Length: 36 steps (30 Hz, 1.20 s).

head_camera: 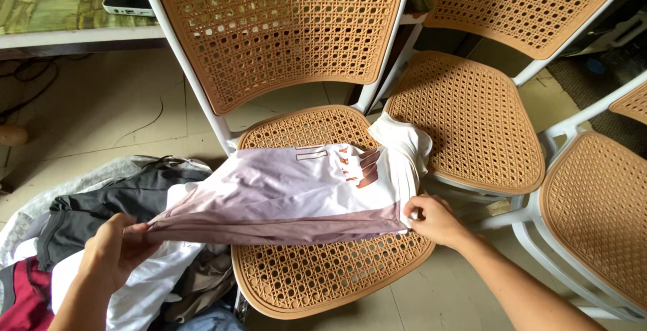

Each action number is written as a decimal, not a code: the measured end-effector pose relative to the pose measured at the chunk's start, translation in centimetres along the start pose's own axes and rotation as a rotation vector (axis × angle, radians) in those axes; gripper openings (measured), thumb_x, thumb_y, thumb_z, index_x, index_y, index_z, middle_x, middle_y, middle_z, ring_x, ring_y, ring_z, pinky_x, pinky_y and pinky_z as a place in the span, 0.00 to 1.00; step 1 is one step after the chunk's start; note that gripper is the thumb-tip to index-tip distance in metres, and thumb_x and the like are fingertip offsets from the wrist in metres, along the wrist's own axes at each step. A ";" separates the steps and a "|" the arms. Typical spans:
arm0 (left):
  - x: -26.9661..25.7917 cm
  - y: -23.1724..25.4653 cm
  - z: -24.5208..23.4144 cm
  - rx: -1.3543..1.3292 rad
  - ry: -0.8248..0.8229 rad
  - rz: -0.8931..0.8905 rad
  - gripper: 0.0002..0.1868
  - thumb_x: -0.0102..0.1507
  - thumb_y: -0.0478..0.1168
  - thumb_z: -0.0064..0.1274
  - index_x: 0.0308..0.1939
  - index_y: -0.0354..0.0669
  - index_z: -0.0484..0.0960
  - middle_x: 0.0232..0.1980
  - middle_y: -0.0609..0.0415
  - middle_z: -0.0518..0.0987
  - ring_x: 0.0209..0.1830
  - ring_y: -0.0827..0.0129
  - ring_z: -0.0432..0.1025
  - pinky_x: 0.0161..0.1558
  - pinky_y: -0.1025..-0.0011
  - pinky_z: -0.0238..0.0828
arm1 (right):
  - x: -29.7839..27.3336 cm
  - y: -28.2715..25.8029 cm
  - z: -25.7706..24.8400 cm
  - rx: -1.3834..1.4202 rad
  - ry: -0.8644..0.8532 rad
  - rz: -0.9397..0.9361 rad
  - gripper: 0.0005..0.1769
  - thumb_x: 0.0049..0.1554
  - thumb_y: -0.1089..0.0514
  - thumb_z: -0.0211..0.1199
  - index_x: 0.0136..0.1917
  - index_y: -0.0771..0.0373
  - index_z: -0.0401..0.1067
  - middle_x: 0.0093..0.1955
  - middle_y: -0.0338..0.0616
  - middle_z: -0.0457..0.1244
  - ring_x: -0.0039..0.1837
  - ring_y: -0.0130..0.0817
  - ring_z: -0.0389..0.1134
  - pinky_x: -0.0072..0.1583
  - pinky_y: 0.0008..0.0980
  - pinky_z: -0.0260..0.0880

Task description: The person folds a light purple t-shirt and a white graphic t-shirt by hand on a wicker chair. Each shirt is smoothed, folded into a compact rectangle, and placed on the chair. The person then reaches for another item from a laundry basket.

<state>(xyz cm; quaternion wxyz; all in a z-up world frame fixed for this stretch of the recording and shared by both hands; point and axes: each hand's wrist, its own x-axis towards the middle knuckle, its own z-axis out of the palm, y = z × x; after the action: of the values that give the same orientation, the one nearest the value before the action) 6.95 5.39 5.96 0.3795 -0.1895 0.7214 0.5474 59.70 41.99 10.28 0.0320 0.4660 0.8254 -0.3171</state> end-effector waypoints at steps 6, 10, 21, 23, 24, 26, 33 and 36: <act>1.2 -1.5 0.0 0.129 0.036 0.165 0.17 0.62 0.32 0.63 0.52 0.28 0.77 0.45 0.43 0.79 0.40 0.58 0.77 0.42 0.63 0.79 | -0.4 -1.2 0.4 -0.076 -0.023 -0.135 0.20 0.42 0.58 0.75 0.50 0.53 0.83 0.48 0.42 0.65 0.53 0.37 0.69 0.57 0.34 0.71; 2.0 -2.3 -1.1 0.075 -0.085 0.206 0.12 0.64 0.34 0.59 0.50 0.33 0.81 0.45 0.45 0.82 0.38 0.62 0.78 0.40 0.67 0.80 | -0.8 -1.8 0.4 -0.184 -0.056 -0.149 0.21 0.42 0.57 0.77 0.51 0.52 0.83 0.50 0.39 0.63 0.60 0.35 0.65 0.62 0.34 0.67; -1.5 -0.3 -0.9 0.054 -0.087 0.087 0.11 0.70 0.40 0.51 0.50 0.36 0.82 0.41 0.46 0.80 0.36 0.60 0.77 0.41 0.58 0.83 | 1.0 -2.4 0.3 -0.053 0.126 0.050 0.11 0.49 0.66 0.69 0.45 0.64 0.71 0.50 0.43 0.61 0.56 0.42 0.70 0.57 0.40 0.73; -1.2 -0.3 -1.2 0.059 -0.101 0.022 0.11 0.70 0.42 0.50 0.50 0.40 0.82 0.40 0.47 0.79 0.36 0.60 0.77 0.42 0.58 0.83 | 1.1 -2.0 0.1 -0.171 0.248 -0.014 0.10 0.48 0.72 0.66 0.43 0.68 0.68 0.47 0.49 0.61 0.57 0.46 0.66 0.57 0.45 0.68; -0.9 -0.5 -1.3 0.070 -0.090 -0.002 0.11 0.70 0.43 0.50 0.50 0.41 0.81 0.40 0.47 0.80 0.37 0.60 0.77 0.42 0.59 0.82 | 1.0 -1.9 0.1 -0.141 0.240 -0.022 0.12 0.47 0.72 0.64 0.45 0.65 0.69 0.48 0.49 0.60 0.56 0.47 0.66 0.55 0.46 0.68; -0.3 -1.1 -1.4 0.101 -0.056 0.023 0.11 0.70 0.43 0.52 0.50 0.39 0.82 0.41 0.48 0.80 0.37 0.61 0.77 0.43 0.59 0.81 | 0.7 -1.6 0.5 -0.081 0.224 -0.036 0.19 0.45 0.74 0.62 0.49 0.59 0.70 0.48 0.48 0.59 0.54 0.48 0.66 0.52 0.46 0.68; 0.4 -2.0 -1.0 0.193 -0.037 0.332 0.15 0.69 0.41 0.56 0.50 0.29 0.83 0.39 0.48 0.80 0.32 0.66 0.73 0.33 0.68 0.74 | 1.5 -0.8 1.3 -0.156 0.161 0.056 0.11 0.49 0.64 0.69 0.39 0.60 0.66 0.44 0.48 0.62 0.49 0.48 0.67 0.49 0.48 0.68; -0.2 -1.2 -0.8 0.196 -0.049 0.361 0.16 0.69 0.42 0.57 0.50 0.29 0.83 0.37 0.49 0.79 0.29 0.70 0.70 0.29 0.72 0.67 | 2.8 -0.1 1.0 -0.123 0.253 0.035 0.18 0.47 0.61 0.73 0.34 0.63 0.62 0.37 0.49 0.62 0.44 0.47 0.67 0.46 0.47 0.67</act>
<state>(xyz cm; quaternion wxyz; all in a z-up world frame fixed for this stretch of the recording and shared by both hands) 7.64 4.19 5.46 0.3091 -0.0059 0.7841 0.5382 57.80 43.48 8.57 -0.0382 0.5137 0.8325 -0.2039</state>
